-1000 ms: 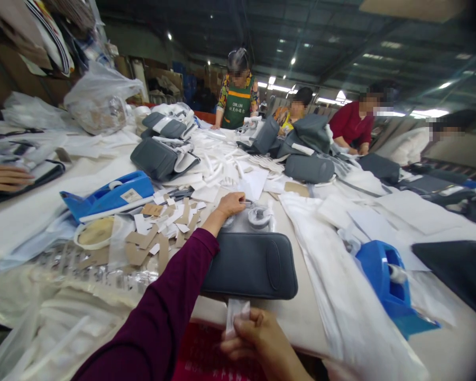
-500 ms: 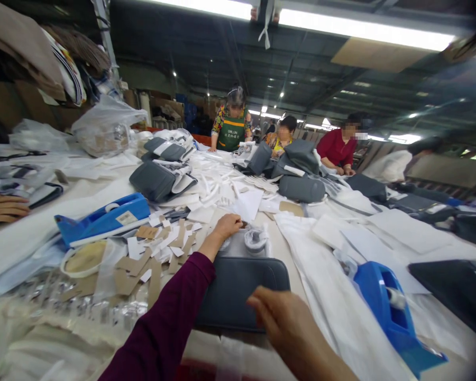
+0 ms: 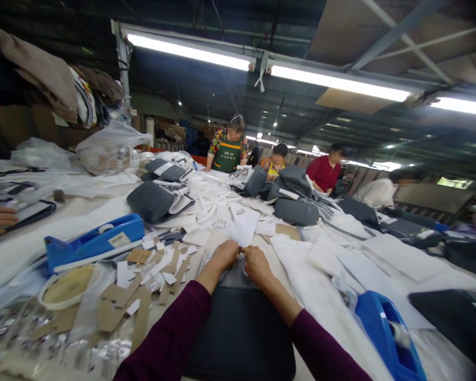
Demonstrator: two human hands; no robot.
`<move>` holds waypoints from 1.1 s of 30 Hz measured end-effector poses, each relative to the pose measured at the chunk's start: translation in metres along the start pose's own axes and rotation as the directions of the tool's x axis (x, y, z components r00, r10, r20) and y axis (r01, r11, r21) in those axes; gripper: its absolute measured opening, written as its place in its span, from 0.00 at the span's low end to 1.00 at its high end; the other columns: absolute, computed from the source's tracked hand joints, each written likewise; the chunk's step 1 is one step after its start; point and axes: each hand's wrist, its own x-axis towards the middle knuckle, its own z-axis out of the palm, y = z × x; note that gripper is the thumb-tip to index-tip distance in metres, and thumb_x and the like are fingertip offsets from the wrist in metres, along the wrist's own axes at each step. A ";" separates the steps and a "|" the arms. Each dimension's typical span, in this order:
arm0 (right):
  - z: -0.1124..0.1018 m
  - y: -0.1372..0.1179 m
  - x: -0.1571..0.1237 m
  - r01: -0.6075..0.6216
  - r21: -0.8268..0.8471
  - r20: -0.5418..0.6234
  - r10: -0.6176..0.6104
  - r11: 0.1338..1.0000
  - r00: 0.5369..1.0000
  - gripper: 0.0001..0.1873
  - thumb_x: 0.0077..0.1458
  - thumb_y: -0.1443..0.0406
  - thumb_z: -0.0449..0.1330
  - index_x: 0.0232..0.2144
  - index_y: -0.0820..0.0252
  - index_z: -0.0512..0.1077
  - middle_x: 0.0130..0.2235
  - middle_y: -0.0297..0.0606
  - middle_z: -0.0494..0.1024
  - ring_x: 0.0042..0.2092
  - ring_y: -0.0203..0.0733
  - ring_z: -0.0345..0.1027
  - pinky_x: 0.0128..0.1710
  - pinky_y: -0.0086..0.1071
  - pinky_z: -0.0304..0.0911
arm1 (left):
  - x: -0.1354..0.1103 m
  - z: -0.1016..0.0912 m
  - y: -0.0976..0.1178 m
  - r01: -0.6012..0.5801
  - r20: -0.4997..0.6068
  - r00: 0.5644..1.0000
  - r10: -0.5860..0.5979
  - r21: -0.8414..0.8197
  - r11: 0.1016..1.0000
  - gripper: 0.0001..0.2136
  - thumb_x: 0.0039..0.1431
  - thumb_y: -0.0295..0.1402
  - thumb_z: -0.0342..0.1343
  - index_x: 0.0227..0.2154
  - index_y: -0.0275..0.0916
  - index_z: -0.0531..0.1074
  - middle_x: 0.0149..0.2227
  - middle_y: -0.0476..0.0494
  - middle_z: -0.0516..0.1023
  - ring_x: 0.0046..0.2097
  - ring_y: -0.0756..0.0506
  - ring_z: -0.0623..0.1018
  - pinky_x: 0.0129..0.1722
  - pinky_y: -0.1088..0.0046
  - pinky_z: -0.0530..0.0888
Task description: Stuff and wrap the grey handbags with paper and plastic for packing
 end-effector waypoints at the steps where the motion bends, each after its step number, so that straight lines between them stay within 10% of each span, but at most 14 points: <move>1: 0.002 0.001 0.000 -0.010 0.008 -0.016 0.010 1.000 1.000 0.24 0.50 0.79 0.49 0.44 0.60 0.74 0.43 0.43 0.76 0.47 0.44 0.65 0.44 0.31 0.54 | 0.000 0.001 0.000 0.011 -0.012 1.000 -0.011 0.001 1.000 0.10 0.55 0.26 0.49 0.34 0.34 0.76 0.36 0.33 0.78 0.40 0.40 0.78 0.40 0.68 0.71; 33: 0.013 0.012 -0.002 -0.081 0.086 -0.085 0.088 0.993 0.993 0.24 0.51 0.79 0.47 0.46 0.63 0.73 0.43 0.44 0.76 0.48 0.43 0.65 0.45 0.29 0.55 | 0.004 -0.004 -0.011 0.049 -0.108 0.992 -0.068 -0.172 0.984 0.11 0.53 0.23 0.48 0.30 0.37 0.76 0.35 0.42 0.80 0.40 0.46 0.76 0.42 0.72 0.70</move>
